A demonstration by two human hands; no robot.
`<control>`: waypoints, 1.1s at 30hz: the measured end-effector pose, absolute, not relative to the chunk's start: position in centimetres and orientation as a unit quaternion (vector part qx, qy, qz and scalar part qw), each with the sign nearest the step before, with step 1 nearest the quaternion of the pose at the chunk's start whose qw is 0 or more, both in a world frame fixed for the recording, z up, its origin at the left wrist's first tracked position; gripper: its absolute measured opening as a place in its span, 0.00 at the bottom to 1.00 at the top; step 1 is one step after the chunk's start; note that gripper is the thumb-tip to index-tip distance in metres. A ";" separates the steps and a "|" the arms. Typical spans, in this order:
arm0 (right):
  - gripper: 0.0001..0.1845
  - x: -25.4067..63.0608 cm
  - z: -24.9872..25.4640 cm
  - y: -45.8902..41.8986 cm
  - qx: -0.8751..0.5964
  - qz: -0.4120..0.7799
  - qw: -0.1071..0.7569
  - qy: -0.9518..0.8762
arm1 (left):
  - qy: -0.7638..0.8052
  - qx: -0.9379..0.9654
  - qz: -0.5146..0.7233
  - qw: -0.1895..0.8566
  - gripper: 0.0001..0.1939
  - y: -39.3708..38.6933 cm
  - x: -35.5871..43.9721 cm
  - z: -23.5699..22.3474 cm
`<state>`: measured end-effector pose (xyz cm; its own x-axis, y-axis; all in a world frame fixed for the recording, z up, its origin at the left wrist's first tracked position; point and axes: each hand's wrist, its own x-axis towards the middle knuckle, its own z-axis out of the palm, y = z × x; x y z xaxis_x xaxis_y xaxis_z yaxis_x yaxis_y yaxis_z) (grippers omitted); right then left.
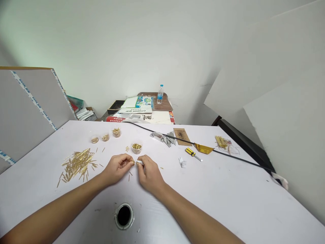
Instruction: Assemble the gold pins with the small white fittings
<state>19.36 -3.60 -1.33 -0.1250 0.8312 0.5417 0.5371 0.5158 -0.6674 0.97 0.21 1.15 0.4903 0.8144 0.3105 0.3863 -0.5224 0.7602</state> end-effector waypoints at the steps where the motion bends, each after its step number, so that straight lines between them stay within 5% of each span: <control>1: 0.08 19.3 -1.2 -3.6 -0.477 0.174 0.471 -0.722 | 0.366 0.815 0.342 0.291 0.08 0.2 0.9 1.2; 7: 0.08 19.0 -1.2 -3.6 -0.505 0.228 0.470 -0.687 | 0.359 0.826 0.350 0.259 0.08 0.0 1.1 1.0; 17: 0.08 19.6 -1.8 -3.4 -0.412 0.065 0.466 -0.781 | 0.384 0.795 0.336 0.329 0.08 -0.1 1.2 1.0; 33: 0.14 19.8 -2.1 -2.3 -0.547 0.269 0.495 -0.620 | 0.352 0.871 0.281 0.197 0.05 1.4 0.2 1.5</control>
